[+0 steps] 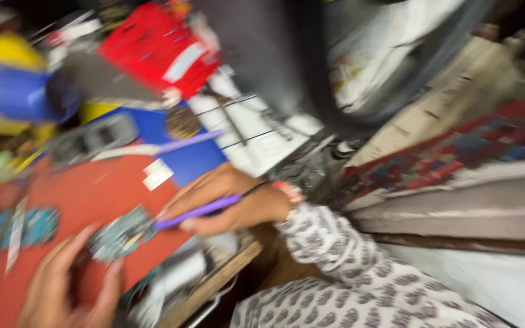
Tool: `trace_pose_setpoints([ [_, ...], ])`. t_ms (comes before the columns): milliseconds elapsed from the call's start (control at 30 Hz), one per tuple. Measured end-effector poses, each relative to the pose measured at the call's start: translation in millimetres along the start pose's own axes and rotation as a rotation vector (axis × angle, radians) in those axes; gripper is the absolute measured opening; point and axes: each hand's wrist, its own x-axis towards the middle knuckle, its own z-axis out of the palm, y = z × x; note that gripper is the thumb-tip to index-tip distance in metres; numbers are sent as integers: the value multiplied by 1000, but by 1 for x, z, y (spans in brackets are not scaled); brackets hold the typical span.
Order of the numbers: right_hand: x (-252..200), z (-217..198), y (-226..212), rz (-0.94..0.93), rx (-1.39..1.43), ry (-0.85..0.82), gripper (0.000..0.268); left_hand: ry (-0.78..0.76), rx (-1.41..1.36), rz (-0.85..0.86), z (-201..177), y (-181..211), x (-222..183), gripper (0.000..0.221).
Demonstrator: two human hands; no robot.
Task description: The person uses a soldering iron to work on a circuit board. They apply flux from a syringe and manipulate the small components on the board with their hands.
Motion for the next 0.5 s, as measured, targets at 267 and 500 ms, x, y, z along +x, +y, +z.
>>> trace_pose_setpoints([
  [267, 5, 11, -5, 129, -255, 89, 28, -3, -82, 21, -25, 49, 11, 56],
  [500, 3, 11, -5, 40, -310, 108, 25, -10, -70, 62, -24, 43, 5, 62],
])
